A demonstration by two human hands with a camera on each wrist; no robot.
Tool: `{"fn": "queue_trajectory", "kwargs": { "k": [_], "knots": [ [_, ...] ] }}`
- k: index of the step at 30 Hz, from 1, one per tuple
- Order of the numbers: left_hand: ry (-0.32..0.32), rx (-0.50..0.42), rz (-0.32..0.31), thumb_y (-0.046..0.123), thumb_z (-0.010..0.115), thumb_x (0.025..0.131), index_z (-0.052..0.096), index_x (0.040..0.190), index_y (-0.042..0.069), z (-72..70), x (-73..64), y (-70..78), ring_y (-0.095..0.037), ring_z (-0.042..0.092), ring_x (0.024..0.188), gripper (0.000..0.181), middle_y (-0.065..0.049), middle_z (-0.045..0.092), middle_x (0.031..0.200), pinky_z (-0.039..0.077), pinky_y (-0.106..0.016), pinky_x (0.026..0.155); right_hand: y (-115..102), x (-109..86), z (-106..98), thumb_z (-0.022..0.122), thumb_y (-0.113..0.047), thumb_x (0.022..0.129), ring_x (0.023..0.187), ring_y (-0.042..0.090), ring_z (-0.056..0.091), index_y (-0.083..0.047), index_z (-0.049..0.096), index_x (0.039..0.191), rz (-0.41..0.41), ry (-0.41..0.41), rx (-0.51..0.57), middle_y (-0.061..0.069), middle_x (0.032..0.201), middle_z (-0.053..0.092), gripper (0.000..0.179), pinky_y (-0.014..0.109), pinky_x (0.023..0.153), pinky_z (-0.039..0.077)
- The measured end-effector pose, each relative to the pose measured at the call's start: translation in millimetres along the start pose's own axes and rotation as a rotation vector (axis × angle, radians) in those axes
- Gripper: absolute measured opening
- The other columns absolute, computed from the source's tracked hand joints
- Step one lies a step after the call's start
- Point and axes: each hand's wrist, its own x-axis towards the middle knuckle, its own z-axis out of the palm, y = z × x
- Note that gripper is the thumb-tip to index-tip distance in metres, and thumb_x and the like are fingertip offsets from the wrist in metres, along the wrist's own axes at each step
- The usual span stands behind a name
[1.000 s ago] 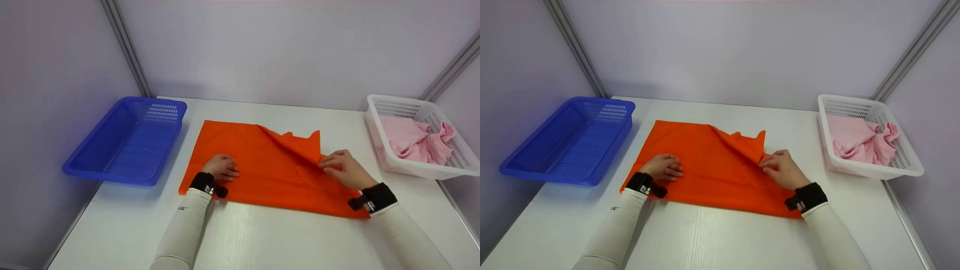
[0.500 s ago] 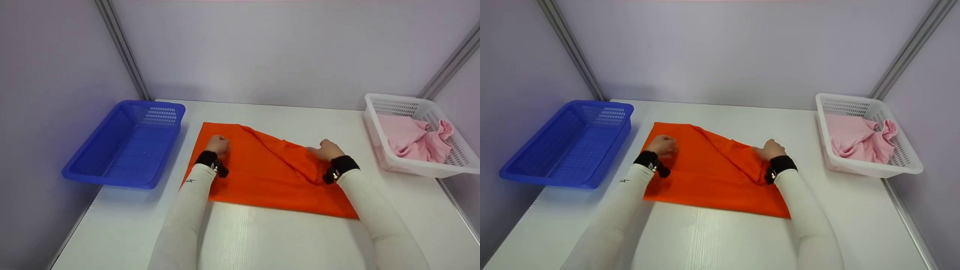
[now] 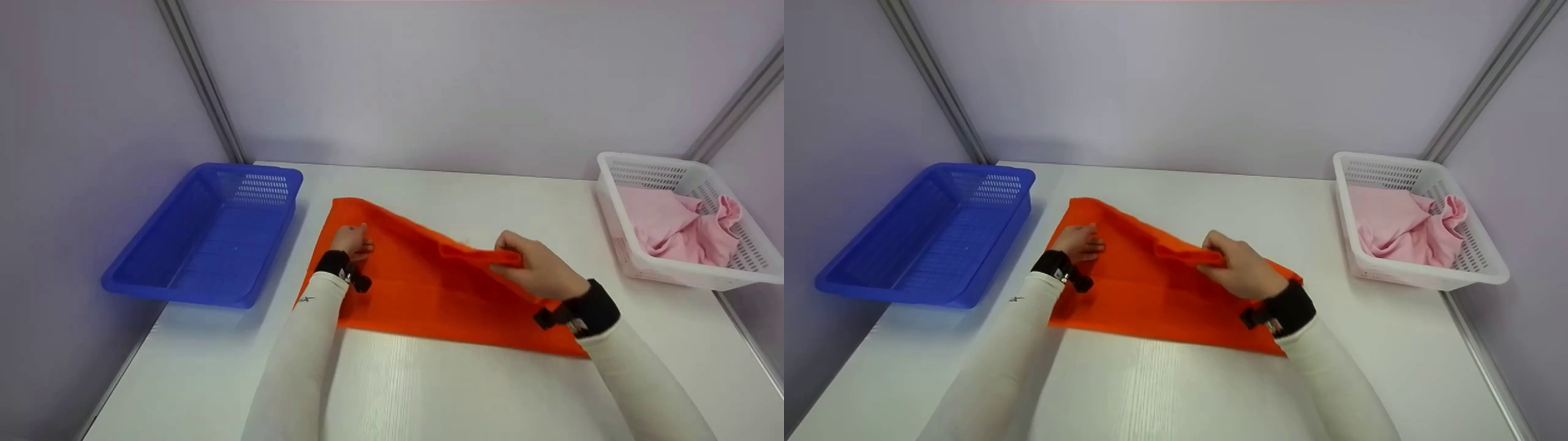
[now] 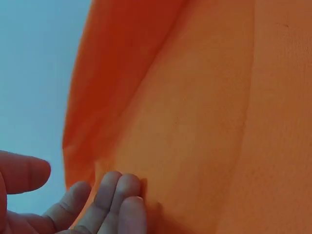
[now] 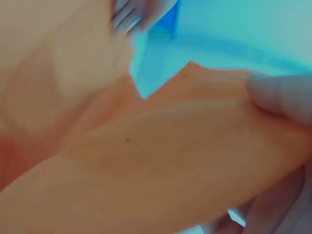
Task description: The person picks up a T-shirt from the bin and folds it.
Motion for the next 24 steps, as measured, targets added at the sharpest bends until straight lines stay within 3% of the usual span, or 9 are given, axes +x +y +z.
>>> {"fn": "queue_trajectory", "kwargs": {
  "k": [3, 6, 8, 10, 11, 15, 20, 23, 24],
  "knots": [
    [0.053, -0.095, -0.054, 0.049, 0.033, 0.111, 0.038, 0.155, 0.002, -12.4, 12.4, -2.0, -0.033, 0.063, 0.123, 0.065, -0.018, 0.056, 0.143, 0.058, -0.045, 0.098, -10.9, -29.3, 11.6, 0.074, -0.014, 0.095, 0.071, 0.006, 0.05, -0.015, 0.053, 0.094, -0.071, -0.111, 0.012, -0.007, 0.079, 0.052, 0.021, 0.023, 0.063, 0.043],
    [0.159, -0.049, -0.043, 0.065, 0.028, 0.105, 0.038, 0.155, -0.002, -28.6, 48.9, -18.8, -0.034, 0.056, 0.127, 0.084, -0.021, 0.045, 0.153, 0.058, -0.045, 0.095, -2.2, -47.6, 29.2, 0.075, -0.019, 0.095, 0.077, 0.004, 0.051, -0.02, 0.052, 0.092, -0.018, -0.212, -0.025, -0.011, 0.08, 0.05, 0.023, 0.021, 0.067, 0.043],
    [0.222, -0.015, -0.046, 0.063, 0.032, 0.105, 0.035, 0.156, -0.005, -37.8, 59.5, -25.6, -0.035, 0.053, 0.131, 0.085, -0.022, 0.04, 0.158, 0.057, -0.046, 0.098, 7.1, -54.8, 39.9, 0.075, -0.023, 0.095, 0.079, 0.004, 0.052, -0.022, 0.052, 0.091, 0.052, -0.26, -0.038, -0.012, 0.081, 0.049, 0.024, 0.02, 0.067, 0.043],
    [0.266, -0.035, -0.029, 0.054, 0.039, 0.106, 0.028, 0.157, -0.009, -43.3, 54.0, -26.9, -0.036, 0.05, 0.135, 0.081, -0.025, 0.036, 0.16, 0.056, -0.042, 0.099, 14.7, -60.4, 46.1, 0.074, -0.027, 0.096, 0.082, 0.005, 0.053, -0.022, 0.051, 0.092, 0.116, -0.28, -0.033, -0.011, 0.083, 0.049, 0.024, 0.02, 0.067, 0.043],
    [0.264, -0.09, -0.048, 0.043, 0.045, 0.107, 0.021, 0.159, -0.008, -45.9, 39.8, -21.2, -0.035, 0.047, 0.139, 0.076, -0.024, 0.033, 0.162, 0.053, -0.044, 0.106, 17.0, -62.5, 46.6, 0.074, -0.028, 0.096, 0.084, 0.006, 0.054, -0.022, 0.051, 0.093, 0.138, -0.276, -0.027, -0.01, 0.084, 0.05, 0.024, 0.02, 0.067, 0.044],
    [0.361, -0.167, 0.04, 0.017, 0.05, 0.105, 0.02, 0.156, -0.012, -52.6, 8.8, -13.5, -0.037, 0.044, 0.14, 0.066, -0.03, 0.035, 0.16, 0.044, -0.039, 0.115, 17.4, -61.3, 30.8, 0.071, -0.025, 0.098, 0.096, 0.011, 0.061, -0.021, 0.059, 0.104, 0.129, -0.201, -0.032, -0.006, 0.098, 0.062, 0.014, 0.021, 0.079, 0.053],
    [0.449, -0.154, 0.151, 0.008, 0.049, 0.096, 0.049, 0.137, -0.013, -63.5, 14.7, -0.2, -0.036, 0.053, 0.131, 0.046, -0.028, 0.054, 0.142, 0.045, -0.038, 0.114, 15.7, -29.9, -26.1, 0.066, -0.017, 0.101, 0.093, 0.02, 0.061, -0.013, 0.071, 0.112, 0.155, -0.041, -0.171, 0.003, 0.102, 0.071, 0.013, 0.033, 0.087, 0.054],
    [0.457, -0.076, 0.16, 0.009, 0.048, 0.097, 0.058, 0.129, -0.013, -67.2, 13.1, 17.0, -0.029, 0.061, 0.112, 0.041, -0.026, 0.061, 0.135, 0.056, -0.032, 0.095, 26.8, 6.1, -67.7, 0.063, -0.017, 0.102, 0.095, 0.032, 0.06, -0.002, 0.071, 0.115, 0.244, 0.107, -0.255, 0.017, 0.107, 0.071, 0.021, 0.047, 0.093, 0.051],
    [0.431, -0.078, 0.143, 0.009, 0.046, 0.1, 0.053, 0.137, -0.013, -66.5, 8.0, 24.8, -0.028, 0.064, 0.112, 0.044, -0.028, 0.057, 0.142, 0.058, -0.035, 0.093, 33.0, 18.6, -80.0, 0.062, -0.017, 0.103, 0.096, 0.036, 0.06, 0.0, 0.07, 0.116, 0.264, 0.171, -0.269, 0.022, 0.109, 0.071, 0.023, 0.051, 0.093, 0.049]
  ]
}}
